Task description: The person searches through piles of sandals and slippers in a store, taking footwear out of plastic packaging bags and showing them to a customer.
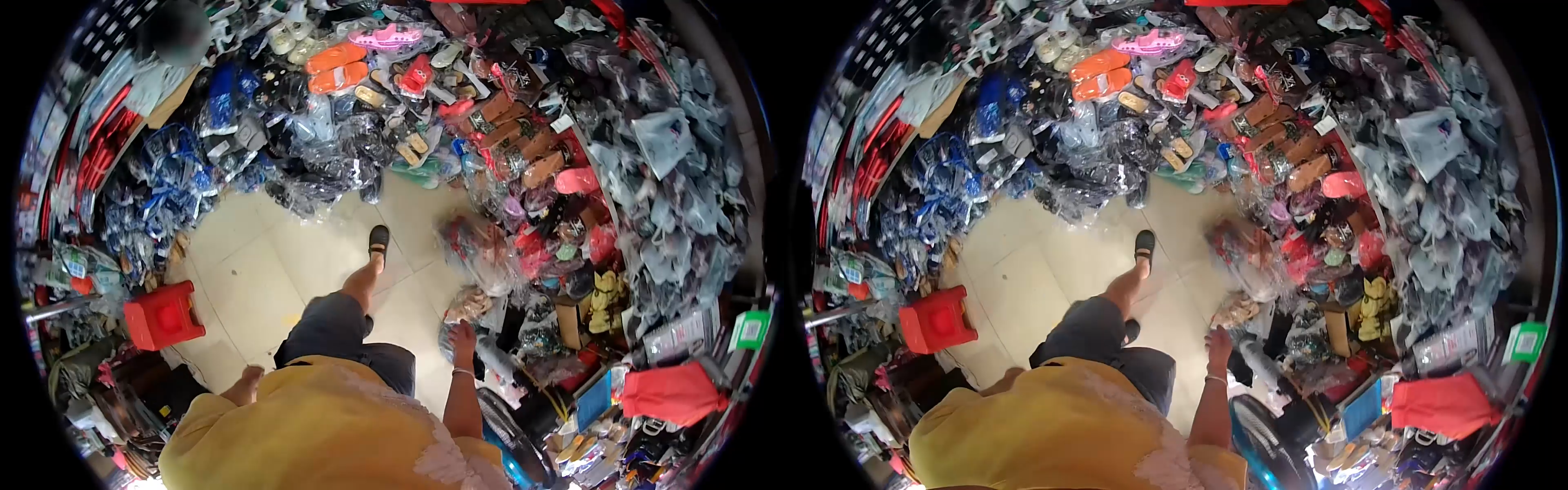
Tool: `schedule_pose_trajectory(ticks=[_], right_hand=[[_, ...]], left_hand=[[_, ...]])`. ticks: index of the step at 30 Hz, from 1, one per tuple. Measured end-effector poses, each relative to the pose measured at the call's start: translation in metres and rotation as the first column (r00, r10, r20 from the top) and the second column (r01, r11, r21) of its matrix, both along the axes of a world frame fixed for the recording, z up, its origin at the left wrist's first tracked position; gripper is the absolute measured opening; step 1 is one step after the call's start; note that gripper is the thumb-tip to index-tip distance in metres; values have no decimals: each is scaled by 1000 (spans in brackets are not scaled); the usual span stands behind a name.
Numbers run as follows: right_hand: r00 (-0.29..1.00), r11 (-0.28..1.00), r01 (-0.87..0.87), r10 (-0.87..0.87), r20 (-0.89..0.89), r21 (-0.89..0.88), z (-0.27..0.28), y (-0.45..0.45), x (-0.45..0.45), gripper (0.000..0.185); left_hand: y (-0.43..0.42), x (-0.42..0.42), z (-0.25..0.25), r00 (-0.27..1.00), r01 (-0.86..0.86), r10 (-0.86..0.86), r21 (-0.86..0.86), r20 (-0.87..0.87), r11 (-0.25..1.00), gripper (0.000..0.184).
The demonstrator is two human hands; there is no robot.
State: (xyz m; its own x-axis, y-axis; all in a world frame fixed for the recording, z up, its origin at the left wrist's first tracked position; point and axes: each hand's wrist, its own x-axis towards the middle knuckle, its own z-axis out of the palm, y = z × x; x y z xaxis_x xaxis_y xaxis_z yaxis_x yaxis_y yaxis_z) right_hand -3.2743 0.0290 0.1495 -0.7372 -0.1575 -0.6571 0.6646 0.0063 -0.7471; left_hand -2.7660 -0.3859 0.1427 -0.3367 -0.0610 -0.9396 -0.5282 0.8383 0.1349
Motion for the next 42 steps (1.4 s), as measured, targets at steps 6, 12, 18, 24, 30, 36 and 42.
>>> schedule_pose_trajectory(ticks=[6,12,18,24,30,36,42], right_hand=[[932,937,-224,126,340,267,-31,-69,-109,26],[914,798,-396,388,115,454,-63,-100,-213,34],[763,663,-348,611,-211,663,-121,-118,-386,26],[703,714,78,456,-546,696,-160,-153,-582,34],[879,752,92,246,-408,653,-259,-125,-649,67],[992,284,6,118,-42,959,-189,-190,-632,95],[879,547,196,269,-392,814,-198,-169,-613,79]], left_hand=[[-50,-228,42,25,-985,999,-175,-49,16,20],[-98,-558,129,-75,-806,975,588,-210,65,35],[-38,-657,113,-14,-722,994,689,-112,68,28],[52,-559,38,86,-962,983,242,-165,125,36],[51,-618,63,-241,-964,970,113,17,-242,37],[61,-638,56,-206,-966,975,139,88,-217,40],[63,-628,51,-161,-974,980,144,117,-177,38]])
